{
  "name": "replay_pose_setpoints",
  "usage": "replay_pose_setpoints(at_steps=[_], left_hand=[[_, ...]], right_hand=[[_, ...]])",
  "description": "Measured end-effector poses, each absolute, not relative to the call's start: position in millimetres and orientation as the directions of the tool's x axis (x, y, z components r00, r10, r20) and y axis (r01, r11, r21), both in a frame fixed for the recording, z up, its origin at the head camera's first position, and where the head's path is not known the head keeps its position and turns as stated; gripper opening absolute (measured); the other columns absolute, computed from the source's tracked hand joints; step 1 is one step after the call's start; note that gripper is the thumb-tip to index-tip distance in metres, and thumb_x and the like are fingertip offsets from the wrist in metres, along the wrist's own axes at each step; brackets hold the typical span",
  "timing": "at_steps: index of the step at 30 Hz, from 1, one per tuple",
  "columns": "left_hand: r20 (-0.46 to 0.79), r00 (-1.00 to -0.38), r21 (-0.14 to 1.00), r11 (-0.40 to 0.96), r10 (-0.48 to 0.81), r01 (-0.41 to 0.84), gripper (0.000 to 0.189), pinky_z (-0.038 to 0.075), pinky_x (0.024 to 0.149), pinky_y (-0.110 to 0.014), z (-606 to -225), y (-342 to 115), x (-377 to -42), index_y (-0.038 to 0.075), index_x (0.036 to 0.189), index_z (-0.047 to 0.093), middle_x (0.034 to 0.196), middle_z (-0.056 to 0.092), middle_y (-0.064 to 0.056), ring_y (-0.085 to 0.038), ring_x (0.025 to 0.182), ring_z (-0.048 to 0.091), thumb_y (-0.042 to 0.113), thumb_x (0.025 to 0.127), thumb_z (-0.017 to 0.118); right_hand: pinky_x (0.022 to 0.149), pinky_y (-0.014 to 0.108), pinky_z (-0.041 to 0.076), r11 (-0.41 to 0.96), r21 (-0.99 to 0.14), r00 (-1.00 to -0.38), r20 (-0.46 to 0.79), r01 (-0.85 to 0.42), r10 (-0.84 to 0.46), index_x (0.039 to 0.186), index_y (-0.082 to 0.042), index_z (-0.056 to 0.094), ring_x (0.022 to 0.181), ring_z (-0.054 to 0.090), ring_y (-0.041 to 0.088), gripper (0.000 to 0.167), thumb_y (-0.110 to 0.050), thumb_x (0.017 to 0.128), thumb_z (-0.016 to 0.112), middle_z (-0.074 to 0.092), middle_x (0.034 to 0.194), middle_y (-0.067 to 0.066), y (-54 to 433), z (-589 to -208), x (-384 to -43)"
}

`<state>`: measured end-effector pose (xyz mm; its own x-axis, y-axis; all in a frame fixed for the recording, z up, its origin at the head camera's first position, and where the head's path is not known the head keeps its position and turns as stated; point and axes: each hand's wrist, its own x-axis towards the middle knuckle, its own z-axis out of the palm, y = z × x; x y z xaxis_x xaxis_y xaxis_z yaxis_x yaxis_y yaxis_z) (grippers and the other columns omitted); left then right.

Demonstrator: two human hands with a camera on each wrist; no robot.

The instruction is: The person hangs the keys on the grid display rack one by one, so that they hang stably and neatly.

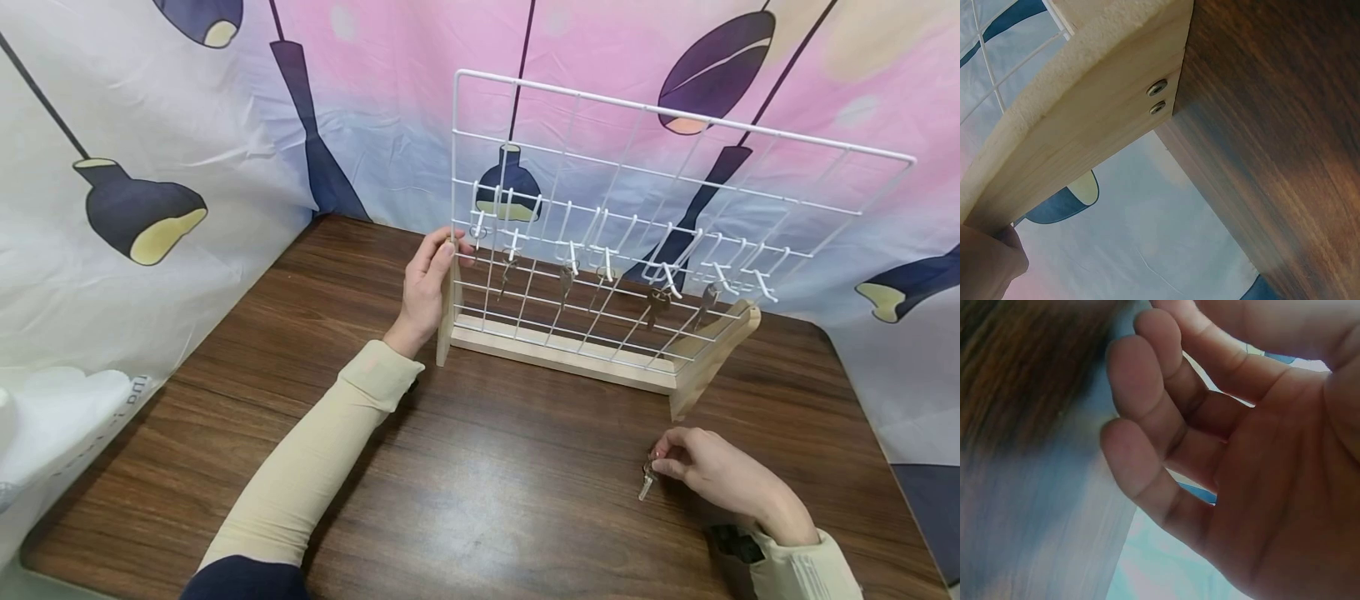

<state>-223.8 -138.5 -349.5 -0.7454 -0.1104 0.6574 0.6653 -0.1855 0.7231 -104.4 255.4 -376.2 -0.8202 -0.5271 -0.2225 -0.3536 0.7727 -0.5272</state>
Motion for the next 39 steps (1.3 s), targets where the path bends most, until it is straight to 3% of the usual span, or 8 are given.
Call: replay_pose_setpoints(at_steps=[8, 15, 20, 25, 29, 33, 36, 39], left_hand=[[0.657, -0.746, 0.728, -0.170, -0.105, 0.665, 0.030, 0.050, 0.086, -0.052, -348.8, -138.6, -224.1, -0.011, 0.119, 0.053, 0.098, 0.063, -0.002, -0.037, 0.090, 0.059, 0.010, 0.102, 0.041], [0.662, -0.743, 0.725, -0.166, -0.101, 0.668, 0.034, 0.053, 0.084, -0.035, -348.3, -138.8, -225.3, -0.018, 0.120, 0.047, 0.098, 0.062, 0.000, -0.024, 0.088, 0.062, 0.009, 0.102, 0.039], [0.665, -0.740, 0.722, -0.167, -0.102, 0.672, 0.034, 0.053, 0.084, -0.034, -348.9, -139.1, -226.1, -0.019, 0.120, 0.047, 0.097, 0.062, 0.000, -0.020, 0.087, 0.062, 0.009, 0.102, 0.038], [0.664, -0.739, 0.719, -0.177, -0.111, 0.672, 0.029, 0.053, 0.084, -0.034, -349.0, -138.8, -226.1, -0.010, 0.118, 0.053, 0.097, 0.062, -0.001, -0.019, 0.087, 0.062, 0.010, 0.102, 0.039], [0.662, -0.742, 0.721, -0.180, -0.110, 0.670, 0.030, 0.053, 0.084, -0.034, -349.0, -138.7, -226.1, -0.011, 0.118, 0.053, 0.097, 0.062, -0.001, -0.024, 0.088, 0.062, 0.009, 0.101, 0.039], [0.661, -0.743, 0.723, -0.175, -0.104, 0.668, 0.034, 0.053, 0.084, -0.034, -349.0, -138.9, -225.3, -0.020, 0.120, 0.046, 0.097, 0.062, 0.000, -0.043, 0.089, 0.057, 0.008, 0.101, 0.039], [0.660, -0.744, 0.725, -0.175, -0.103, 0.667, 0.035, 0.053, 0.084, -0.035, -349.3, -138.9, -224.9, -0.021, 0.121, 0.044, 0.097, 0.062, 0.000, -0.048, 0.090, 0.054, 0.008, 0.101, 0.039], [0.658, -0.745, 0.725, -0.176, -0.105, 0.665, 0.034, 0.053, 0.084, -0.035, -349.6, -138.5, -224.8, -0.020, 0.120, 0.045, 0.097, 0.062, 0.000, -0.037, 0.089, 0.059, 0.008, 0.101, 0.039]], right_hand=[[0.061, 0.022, 0.044, 0.794, -0.487, -0.837, -0.204, -0.363, -0.507, 0.086, -0.014, 0.062, 0.070, 0.050, 0.002, 0.008, -0.011, 0.092, 0.065, 0.060, 0.082, -0.008, 255.4, -375.8, -104.1], [0.058, 0.022, 0.042, 0.801, -0.483, -0.860, -0.168, -0.354, -0.482, 0.087, -0.016, 0.064, 0.067, 0.047, 0.003, 0.007, -0.011, 0.093, 0.065, 0.057, 0.078, -0.009, 254.8, -374.7, -107.3], [0.057, 0.022, 0.040, 0.792, -0.493, -0.883, -0.097, -0.359, -0.460, 0.090, -0.017, 0.065, 0.067, 0.047, 0.004, 0.008, -0.011, 0.093, 0.064, 0.060, 0.081, -0.009, 253.9, -372.2, -107.6], [0.062, 0.023, 0.042, 0.795, -0.463, -0.895, -0.005, -0.393, -0.446, 0.093, -0.019, 0.066, 0.071, 0.049, 0.005, 0.005, -0.016, 0.095, 0.064, 0.064, 0.087, -0.010, 252.4, -370.2, -106.2], [0.065, 0.025, 0.044, 0.805, -0.442, -0.906, 0.044, -0.396, -0.421, 0.093, -0.020, 0.066, 0.073, 0.051, 0.007, 0.004, -0.018, 0.095, 0.063, 0.064, 0.086, -0.010, 251.3, -369.0, -104.9], [0.069, 0.029, 0.046, 0.813, -0.449, -0.922, 0.080, -0.372, -0.378, 0.096, -0.021, 0.067, 0.078, 0.055, 0.011, 0.005, -0.022, 0.097, 0.062, 0.066, 0.090, -0.009, 250.5, -365.1, -104.3], [0.070, 0.030, 0.048, 0.810, -0.457, -0.929, 0.126, -0.367, -0.349, 0.097, -0.021, 0.068, 0.081, 0.056, 0.011, 0.006, -0.023, 0.097, 0.062, 0.067, 0.092, -0.008, 250.2, -361.7, -103.4], [0.067, 0.024, 0.048, 0.794, -0.468, -0.921, 0.193, -0.389, -0.338, 0.097, -0.020, 0.068, 0.077, 0.057, 0.008, 0.004, -0.019, 0.095, 0.064, 0.068, 0.090, -0.007, 250.2, -358.8, -102.4]])
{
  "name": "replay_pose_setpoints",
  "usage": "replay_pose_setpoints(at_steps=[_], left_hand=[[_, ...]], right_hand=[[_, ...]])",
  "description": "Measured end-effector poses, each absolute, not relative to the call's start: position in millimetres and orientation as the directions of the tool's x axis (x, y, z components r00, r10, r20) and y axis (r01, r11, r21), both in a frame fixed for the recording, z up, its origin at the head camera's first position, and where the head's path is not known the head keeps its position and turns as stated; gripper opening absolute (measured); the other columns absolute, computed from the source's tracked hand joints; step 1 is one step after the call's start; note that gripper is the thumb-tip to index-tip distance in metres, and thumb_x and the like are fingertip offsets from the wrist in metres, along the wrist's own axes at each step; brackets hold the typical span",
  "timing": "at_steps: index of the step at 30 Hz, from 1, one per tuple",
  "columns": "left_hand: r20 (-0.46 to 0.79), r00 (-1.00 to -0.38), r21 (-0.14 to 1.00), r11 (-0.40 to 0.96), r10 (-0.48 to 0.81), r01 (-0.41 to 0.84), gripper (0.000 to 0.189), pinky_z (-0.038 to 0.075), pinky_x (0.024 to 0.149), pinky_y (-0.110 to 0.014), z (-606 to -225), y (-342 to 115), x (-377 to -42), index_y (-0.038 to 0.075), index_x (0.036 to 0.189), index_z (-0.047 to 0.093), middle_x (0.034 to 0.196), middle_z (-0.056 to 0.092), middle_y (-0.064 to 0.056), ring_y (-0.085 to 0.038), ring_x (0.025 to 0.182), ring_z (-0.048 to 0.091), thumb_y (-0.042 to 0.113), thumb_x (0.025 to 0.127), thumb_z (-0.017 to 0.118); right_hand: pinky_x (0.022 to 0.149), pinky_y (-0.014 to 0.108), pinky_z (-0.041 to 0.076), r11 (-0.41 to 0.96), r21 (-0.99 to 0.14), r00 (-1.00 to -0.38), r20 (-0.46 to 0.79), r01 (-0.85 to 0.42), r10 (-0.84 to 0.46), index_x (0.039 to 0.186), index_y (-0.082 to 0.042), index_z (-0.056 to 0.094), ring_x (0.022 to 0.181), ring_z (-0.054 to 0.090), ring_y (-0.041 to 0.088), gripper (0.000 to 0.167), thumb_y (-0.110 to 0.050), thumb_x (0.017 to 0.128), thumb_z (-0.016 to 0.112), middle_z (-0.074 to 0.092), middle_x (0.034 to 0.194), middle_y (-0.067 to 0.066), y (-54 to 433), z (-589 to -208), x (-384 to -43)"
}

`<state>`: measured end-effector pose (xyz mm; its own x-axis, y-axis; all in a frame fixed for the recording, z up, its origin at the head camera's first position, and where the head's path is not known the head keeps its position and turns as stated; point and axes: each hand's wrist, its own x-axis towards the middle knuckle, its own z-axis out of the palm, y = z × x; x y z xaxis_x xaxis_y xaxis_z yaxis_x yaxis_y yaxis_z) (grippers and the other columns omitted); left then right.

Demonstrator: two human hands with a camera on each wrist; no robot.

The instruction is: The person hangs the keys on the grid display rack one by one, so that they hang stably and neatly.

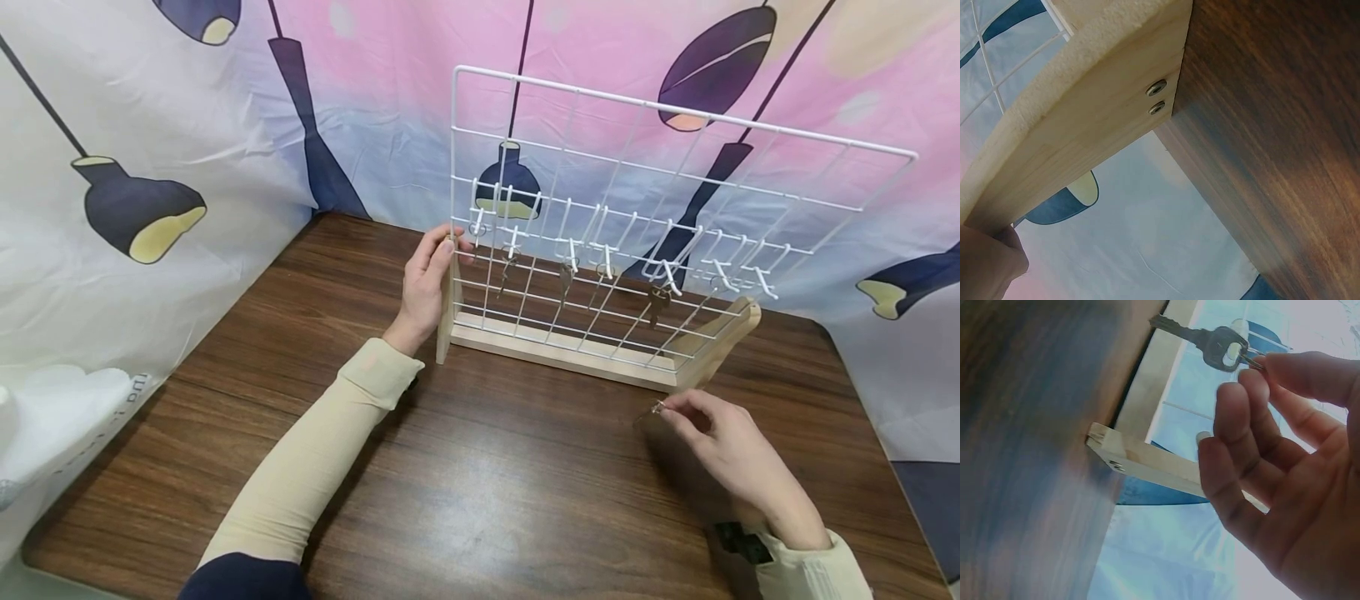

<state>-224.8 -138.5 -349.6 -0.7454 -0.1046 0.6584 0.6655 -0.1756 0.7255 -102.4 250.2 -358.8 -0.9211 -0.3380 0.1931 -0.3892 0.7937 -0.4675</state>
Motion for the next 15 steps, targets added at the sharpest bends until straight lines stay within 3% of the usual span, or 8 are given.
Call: replay_pose_setpoints(at_steps=[2, 6, 12, 15], left_hand=[[0.657, -0.746, 0.726, -0.176, -0.106, 0.664, 0.033, 0.053, 0.084, -0.034, -349.7, -138.2, -224.8, -0.018, 0.119, 0.048, 0.097, 0.062, -0.001, -0.029, 0.088, 0.061, 0.009, 0.101, 0.039], [0.657, -0.746, 0.726, -0.178, -0.108, 0.664, 0.031, 0.053, 0.084, -0.035, -349.8, -137.9, -224.9, -0.015, 0.119, 0.050, 0.097, 0.062, -0.001, -0.030, 0.089, 0.060, 0.009, 0.101, 0.039], [0.659, -0.745, 0.725, -0.175, -0.102, 0.666, 0.035, 0.053, 0.085, -0.033, -348.5, -138.3, -224.4, -0.020, 0.121, 0.045, 0.097, 0.062, 0.000, -0.018, 0.088, 0.062, 0.008, 0.101, 0.039], [0.659, -0.745, 0.726, -0.172, -0.102, 0.666, 0.036, 0.052, 0.085, -0.033, -348.6, -138.6, -224.8, -0.021, 0.121, 0.044, 0.097, 0.062, 0.001, -0.020, 0.089, 0.062, 0.008, 0.101, 0.039]], right_hand=[[0.064, 0.020, 0.047, 0.776, -0.479, -0.911, 0.240, -0.411, -0.335, 0.097, -0.018, 0.068, 0.074, 0.057, 0.006, 0.005, -0.016, 0.094, 0.066, 0.068, 0.088, -0.007, 250.0, -356.4, -102.1], [0.062, 0.012, 0.047, 0.747, -0.510, -0.902, 0.306, -0.425, -0.305, 0.099, -0.016, 0.069, 0.071, 0.058, 0.003, 0.007, -0.012, 0.093, 0.067, 0.068, 0.084, -0.005, 249.5, -350.0, -101.5], [0.064, 0.008, 0.047, 0.727, -0.545, -0.896, 0.380, -0.418, -0.230, 0.101, -0.016, 0.070, 0.073, 0.058, 0.001, 0.011, -0.011, 0.091, 0.068, 0.068, 0.085, -0.003, 248.3, -339.4, -100.8], [0.064, 0.007, 0.046, 0.712, -0.568, -0.892, 0.410, -0.413, -0.190, 0.103, -0.014, 0.071, 0.073, 0.057, 0.001, 0.012, -0.010, 0.091, 0.068, 0.067, 0.086, 0.000, 247.8, -332.9, -100.5]])
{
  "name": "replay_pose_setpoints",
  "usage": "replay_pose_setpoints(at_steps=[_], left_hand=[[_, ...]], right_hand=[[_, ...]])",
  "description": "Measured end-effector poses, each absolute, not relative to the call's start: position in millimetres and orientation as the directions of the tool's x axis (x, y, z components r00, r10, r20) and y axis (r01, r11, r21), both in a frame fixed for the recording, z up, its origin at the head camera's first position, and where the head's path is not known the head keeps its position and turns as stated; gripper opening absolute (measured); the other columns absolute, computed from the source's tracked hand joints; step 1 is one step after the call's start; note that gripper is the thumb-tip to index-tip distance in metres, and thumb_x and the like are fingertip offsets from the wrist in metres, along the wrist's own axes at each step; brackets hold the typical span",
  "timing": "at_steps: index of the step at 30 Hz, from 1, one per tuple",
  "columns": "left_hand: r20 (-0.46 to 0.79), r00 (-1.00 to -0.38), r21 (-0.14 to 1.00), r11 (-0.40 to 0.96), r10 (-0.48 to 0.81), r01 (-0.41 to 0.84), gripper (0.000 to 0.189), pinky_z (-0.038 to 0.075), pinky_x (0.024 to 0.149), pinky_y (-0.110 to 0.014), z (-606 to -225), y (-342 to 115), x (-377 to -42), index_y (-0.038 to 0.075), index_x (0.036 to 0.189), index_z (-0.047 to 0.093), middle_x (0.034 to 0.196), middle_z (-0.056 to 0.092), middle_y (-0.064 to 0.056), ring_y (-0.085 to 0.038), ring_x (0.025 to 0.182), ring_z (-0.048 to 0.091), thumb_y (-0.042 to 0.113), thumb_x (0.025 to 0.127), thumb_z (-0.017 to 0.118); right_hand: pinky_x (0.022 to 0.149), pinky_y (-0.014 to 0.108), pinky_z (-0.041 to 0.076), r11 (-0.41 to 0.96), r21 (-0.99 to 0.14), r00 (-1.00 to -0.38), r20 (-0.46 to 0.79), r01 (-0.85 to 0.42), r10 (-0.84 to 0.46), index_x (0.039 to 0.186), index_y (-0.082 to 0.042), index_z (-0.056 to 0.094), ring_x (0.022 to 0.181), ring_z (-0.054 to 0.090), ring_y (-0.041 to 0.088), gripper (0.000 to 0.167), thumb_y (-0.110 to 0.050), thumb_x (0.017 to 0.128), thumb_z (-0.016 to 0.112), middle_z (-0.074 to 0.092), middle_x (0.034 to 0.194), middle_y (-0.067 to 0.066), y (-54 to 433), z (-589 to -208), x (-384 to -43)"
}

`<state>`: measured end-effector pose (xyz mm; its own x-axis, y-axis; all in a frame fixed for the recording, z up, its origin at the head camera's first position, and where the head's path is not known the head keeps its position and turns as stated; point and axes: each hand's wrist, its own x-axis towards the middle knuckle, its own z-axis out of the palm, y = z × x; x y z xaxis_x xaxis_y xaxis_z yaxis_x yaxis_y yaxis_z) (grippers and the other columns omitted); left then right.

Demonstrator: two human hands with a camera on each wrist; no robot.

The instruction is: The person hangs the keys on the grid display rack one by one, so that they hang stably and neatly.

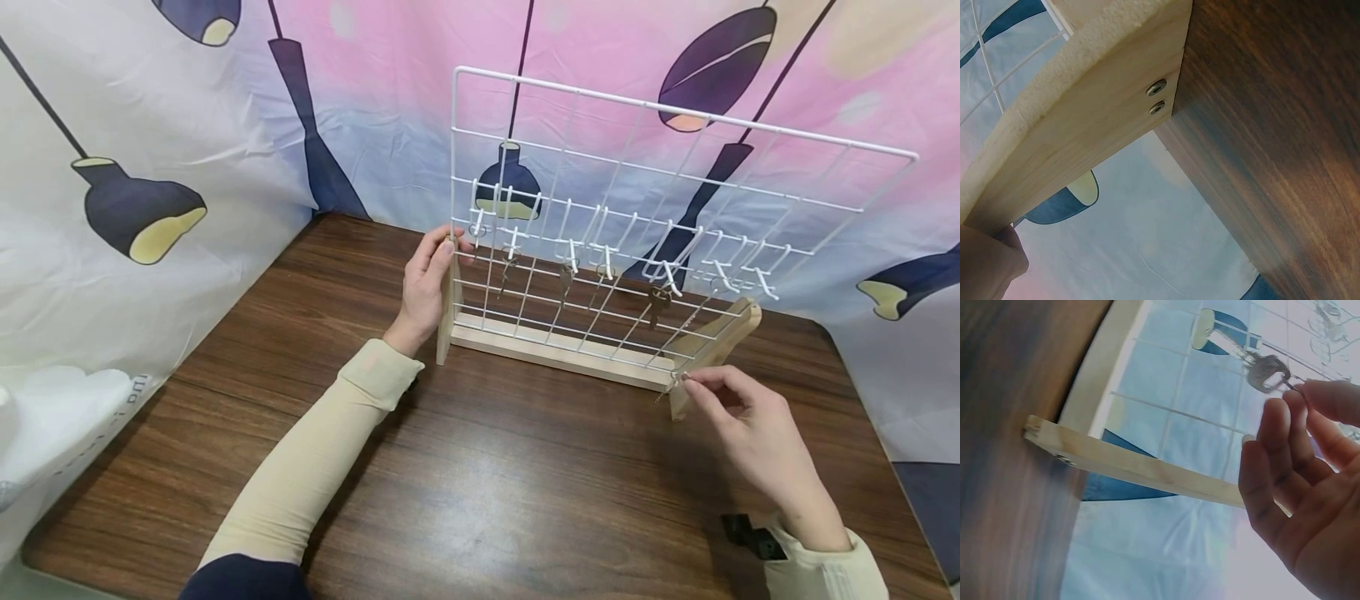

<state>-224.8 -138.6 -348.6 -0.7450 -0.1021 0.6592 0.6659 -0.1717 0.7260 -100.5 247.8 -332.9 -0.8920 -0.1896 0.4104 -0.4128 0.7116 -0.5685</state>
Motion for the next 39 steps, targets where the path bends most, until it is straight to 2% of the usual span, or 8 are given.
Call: replay_pose_setpoints(at_steps=[7, 11, 16, 22, 25, 30, 34, 39], left_hand=[[0.662, -0.742, 0.723, -0.169, -0.104, 0.669, 0.035, 0.053, 0.085, -0.036, -349.6, -139.3, -224.3, -0.021, 0.120, 0.045, 0.097, 0.062, 0.000, -0.053, 0.092, 0.051, 0.009, 0.102, 0.038], [0.662, -0.742, 0.723, -0.171, -0.108, 0.670, 0.033, 0.053, 0.085, -0.036, -350.2, -139.3, -224.4, -0.017, 0.119, 0.048, 0.097, 0.062, -0.001, -0.053, 0.092, 0.051, 0.009, 0.102, 0.039], [0.658, -0.745, 0.724, -0.180, -0.108, 0.666, 0.032, 0.053, 0.085, -0.036, -351.6, -139.4, -225.3, -0.016, 0.120, 0.049, 0.098, 0.062, -0.002, -0.043, 0.092, 0.056, 0.009, 0.102, 0.040], [0.655, -0.747, 0.726, -0.181, -0.112, 0.664, 0.028, 0.053, 0.085, -0.036, -352.1, -139.0, -225.1, -0.007, 0.119, 0.055, 0.098, 0.063, -0.002, -0.032, 0.090, 0.060, 0.010, 0.102, 0.041], [0.656, -0.746, 0.725, -0.182, -0.111, 0.664, 0.029, 0.053, 0.085, -0.036, -351.7, -138.8, -224.8, -0.008, 0.119, 0.054, 0.098, 0.063, -0.002, -0.025, 0.090, 0.061, 0.010, 0.102, 0.041], [0.665, -0.740, 0.719, -0.178, -0.105, 0.672, 0.032, 0.053, 0.085, -0.036, -351.1, -138.6, -225.4, -0.015, 0.119, 0.050, 0.098, 0.062, -0.002, -0.031, 0.092, 0.060, 0.010, 0.102, 0.040], [0.667, -0.738, 0.719, -0.173, -0.102, 0.673, 0.033, 0.053, 0.085, -0.036, -350.8, -138.3, -225.6, -0.016, 0.120, 0.049, 0.098, 0.062, -0.001, -0.040, 0.092, 0.057, 0.010, 0.102, 0.040], [0.666, -0.739, 0.721, -0.169, -0.098, 0.672, 0.035, 0.053, 0.085, -0.035, -350.9, -138.9, -225.4, -0.020, 0.121, 0.045, 0.098, 0.062, 0.000, -0.041, 0.092, 0.057, 0.009, 0.102, 0.039]], right_hand=[[0.057, 0.010, 0.042, 0.683, -0.610, -0.871, 0.485, -0.402, -0.079, 0.101, -0.009, 0.070, 0.070, 0.054, 0.006, 0.009, -0.009, 0.093, 0.066, 0.064, 0.082, 0.001, 247.2, -316.3, -101.0], [0.052, 0.014, 0.039, 0.653, -0.635, -0.841, 0.542, -0.412, -0.003, 0.100, -0.004, 0.071, 0.066, 0.054, 0.006, 0.010, -0.006, 0.091, 0.067, 0.064, 0.078, -0.002, 245.9, -307.8, -102.2], [0.058, 0.013, 0.040, 0.600, -0.642, -0.774, 0.631, -0.478, 0.058, 0.100, 0.004, 0.071, 0.069, 0.053, 0.005, 0.013, -0.002, 0.089, 0.068, 0.065, 0.085, -0.005, 244.0, -300.9, -105.2], [0.065, 0.012, 0.048, 0.447, -0.682, -0.712, 0.690, -0.579, 0.131, 0.099, 0.016, 0.065, 0.070, 0.060, 0.007, 0.015, 0.007, 0.088, 0.065, 0.065, 0.085, 0.002, 242.2, -295.7, -110.0], [0.064, 0.013, 0.050, 0.324, -0.704, -0.700, 0.698, -0.631, 0.153, 0.099, 0.021, 0.062, 0.067, 0.061, 0.010, 0.017, 0.010, 0.087, 0.064, 0.066, 0.079, 0.004, 242.0, -292.3, -111.9], [0.064, 0.016, 0.052, 0.077, -0.712, -0.692, 0.698, -0.698, 0.185, 0.096, 0.027, 0.057, 0.066, 0.061, 0.015, 0.018, 0.015, 0.085, 0.063, 0.066, 0.076, 0.011, 239.8, -286.5, -114.9], [0.063, 0.017, 0.052, 0.049, -0.706, -0.684, 0.698, -0.706, 0.212, 0.096, 0.028, 0.057, 0.064, 0.061, 0.016, 0.019, 0.014, 0.084, 0.064, 0.065, 0.073, 0.012, 239.3, -283.9, -116.6], [0.061, 0.017, 0.051, 0.071, -0.701, -0.675, 0.705, -0.710, 0.217, 0.097, 0.027, 0.057, 0.062, 0.060, 0.016, 0.020, 0.013, 0.085, 0.064, 0.065, 0.072, 0.011, 240.4, -282.7, -119.7]])
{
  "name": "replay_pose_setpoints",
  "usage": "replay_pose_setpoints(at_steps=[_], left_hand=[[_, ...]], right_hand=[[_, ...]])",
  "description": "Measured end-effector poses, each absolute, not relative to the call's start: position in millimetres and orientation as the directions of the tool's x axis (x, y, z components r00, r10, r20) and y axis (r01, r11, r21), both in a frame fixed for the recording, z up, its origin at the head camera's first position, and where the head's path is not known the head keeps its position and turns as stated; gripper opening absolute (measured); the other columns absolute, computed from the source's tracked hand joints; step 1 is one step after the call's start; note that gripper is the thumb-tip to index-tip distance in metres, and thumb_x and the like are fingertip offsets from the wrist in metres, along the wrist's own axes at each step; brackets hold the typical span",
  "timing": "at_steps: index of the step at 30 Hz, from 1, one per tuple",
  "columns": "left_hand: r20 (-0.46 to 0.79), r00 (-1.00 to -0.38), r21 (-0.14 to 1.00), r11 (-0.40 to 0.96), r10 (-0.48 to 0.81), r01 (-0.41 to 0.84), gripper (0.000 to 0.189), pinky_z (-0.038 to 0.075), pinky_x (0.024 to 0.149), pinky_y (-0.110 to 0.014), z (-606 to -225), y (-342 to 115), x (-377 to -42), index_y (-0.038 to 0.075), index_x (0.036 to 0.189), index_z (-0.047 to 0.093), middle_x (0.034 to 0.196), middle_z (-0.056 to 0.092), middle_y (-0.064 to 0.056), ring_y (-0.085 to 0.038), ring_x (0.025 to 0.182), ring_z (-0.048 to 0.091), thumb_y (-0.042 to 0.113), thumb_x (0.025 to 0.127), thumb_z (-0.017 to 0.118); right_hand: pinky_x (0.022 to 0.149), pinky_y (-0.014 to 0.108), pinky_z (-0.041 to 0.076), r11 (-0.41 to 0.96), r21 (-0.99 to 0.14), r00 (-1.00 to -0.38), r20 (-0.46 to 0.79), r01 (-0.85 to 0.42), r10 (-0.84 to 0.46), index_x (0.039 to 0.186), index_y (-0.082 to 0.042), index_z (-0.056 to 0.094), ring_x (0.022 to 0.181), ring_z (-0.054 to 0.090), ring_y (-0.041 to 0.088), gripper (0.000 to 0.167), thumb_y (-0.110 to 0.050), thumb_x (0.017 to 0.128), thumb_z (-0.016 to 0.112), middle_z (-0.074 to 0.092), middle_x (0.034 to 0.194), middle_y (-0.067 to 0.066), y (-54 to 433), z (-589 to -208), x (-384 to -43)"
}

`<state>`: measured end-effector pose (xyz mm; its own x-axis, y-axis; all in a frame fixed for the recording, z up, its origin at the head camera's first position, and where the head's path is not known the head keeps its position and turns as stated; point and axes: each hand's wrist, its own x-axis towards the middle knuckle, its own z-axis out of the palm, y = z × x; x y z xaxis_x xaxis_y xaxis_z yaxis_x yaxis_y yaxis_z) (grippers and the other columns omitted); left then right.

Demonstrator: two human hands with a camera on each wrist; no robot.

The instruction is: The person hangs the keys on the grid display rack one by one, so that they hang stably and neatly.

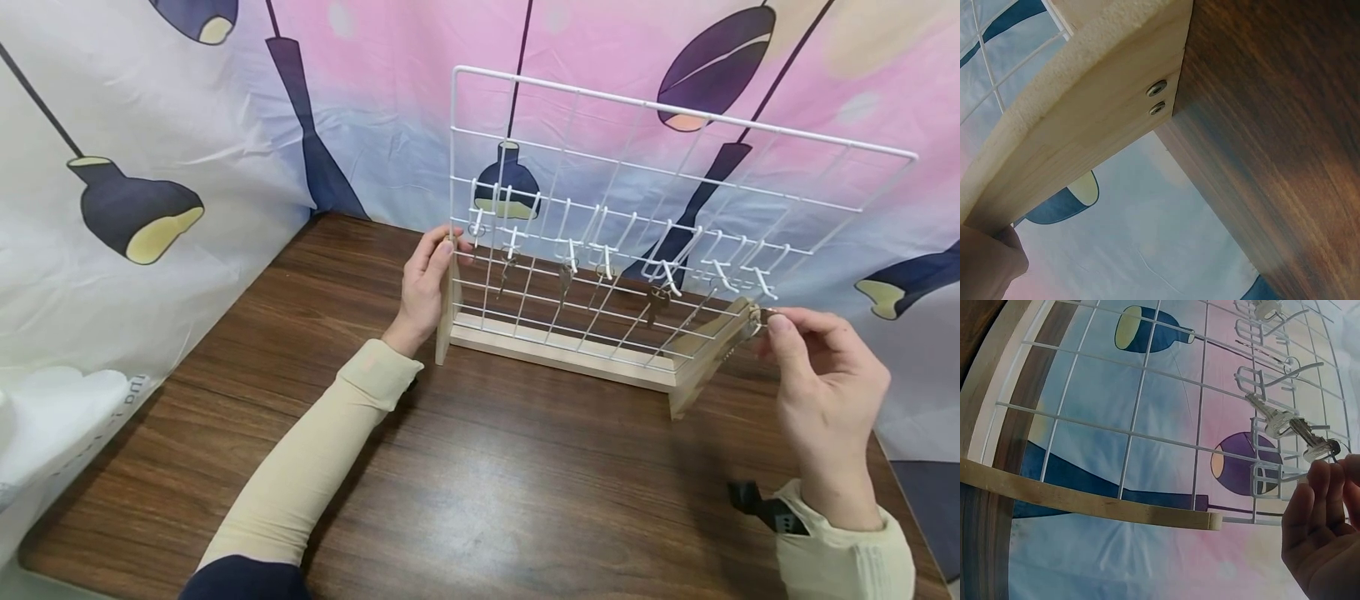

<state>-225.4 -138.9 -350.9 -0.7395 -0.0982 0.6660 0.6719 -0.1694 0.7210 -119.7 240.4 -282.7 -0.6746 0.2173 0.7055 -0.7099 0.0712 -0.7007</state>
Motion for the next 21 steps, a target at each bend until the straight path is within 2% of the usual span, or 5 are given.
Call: replay_pose_setpoints(at_steps=[4, 7, 12, 14, 21], left_hand=[[0.664, -0.741, 0.723, -0.171, -0.100, 0.670, 0.035, 0.053, 0.086, -0.036, -350.8, -139.0, -225.2, -0.020, 0.121, 0.044, 0.098, 0.062, 0.000, -0.052, 0.092, 0.052, 0.009, 0.102, 0.039], [0.661, -0.743, 0.724, -0.175, -0.101, 0.668, 0.034, 0.052, 0.086, -0.036, -350.9, -138.8, -225.2, -0.019, 0.120, 0.045, 0.098, 0.062, 0.000, -0.052, 0.093, 0.052, 0.009, 0.102, 0.039], [0.659, -0.745, 0.726, -0.175, -0.099, 0.665, 0.035, 0.052, 0.085, -0.035, -350.8, -139.1, -225.5, -0.019, 0.121, 0.045, 0.098, 0.062, 0.000, -0.028, 0.089, 0.061, 0.009, 0.102, 0.038], [0.660, -0.745, 0.726, -0.174, -0.099, 0.666, 0.034, 0.052, 0.085, -0.034, -350.8, -139.1, -225.8, -0.019, 0.120, 0.046, 0.098, 0.062, 0.000, -0.023, 0.088, 0.062, 0.009, 0.102, 0.038], [0.658, -0.746, 0.726, -0.177, -0.099, 0.664, 0.034, 0.052, 0.085, -0.034, -350.7, -139.2, -225.7, -0.019, 0.120, 0.045, 0.098, 0.062, 0.000, -0.024, 0.089, 0.062, 0.008, 0.102, 0.038]], right_hand=[[0.062, 0.019, 0.050, 0.079, -0.685, -0.659, 0.721, -0.724, 0.214, 0.097, 0.027, 0.057, 0.063, 0.058, 0.016, 0.020, 0.013, 0.086, 0.064, 0.064, 0.071, 0.011, 241.0, -281.8, -121.7], [0.061, 0.019, 0.051, 0.048, -0.684, -0.659, 0.717, -0.728, 0.228, 0.097, 0.028, 0.057, 0.061, 0.058, 0.017, 0.021, 0.012, 0.086, 0.064, 0.063, 0.070, 0.012, 240.9, -280.9, -123.2], [0.060, 0.019, 0.051, 0.029, -0.692, -0.665, 0.704, -0.721, 0.250, 0.098, 0.027, 0.057, 0.061, 0.058, 0.017, 0.021, 0.012, 0.086, 0.064, 0.063, 0.069, 0.012, 240.7, -279.4, -125.8], [0.060, 0.020, 0.051, 0.018, -0.694, -0.668, 0.699, -0.719, 0.255, 0.098, 0.027, 0.057, 0.061, 0.058, 0.018, 0.021, 0.012, 0.086, 0.064, 0.064, 0.070, 0.013, 240.8, -279.2, -126.7], [0.058, 0.020, 0.050, -0.046, -0.691, -0.674, 0.686, -0.722, 0.274, 0.097, 0.029, 0.055, 0.058, 0.057, 0.019, 0.021, 0.013, 0.086, 0.063, 0.064, 0.069, 0.015, 241.6, -279.3, -130.6]])
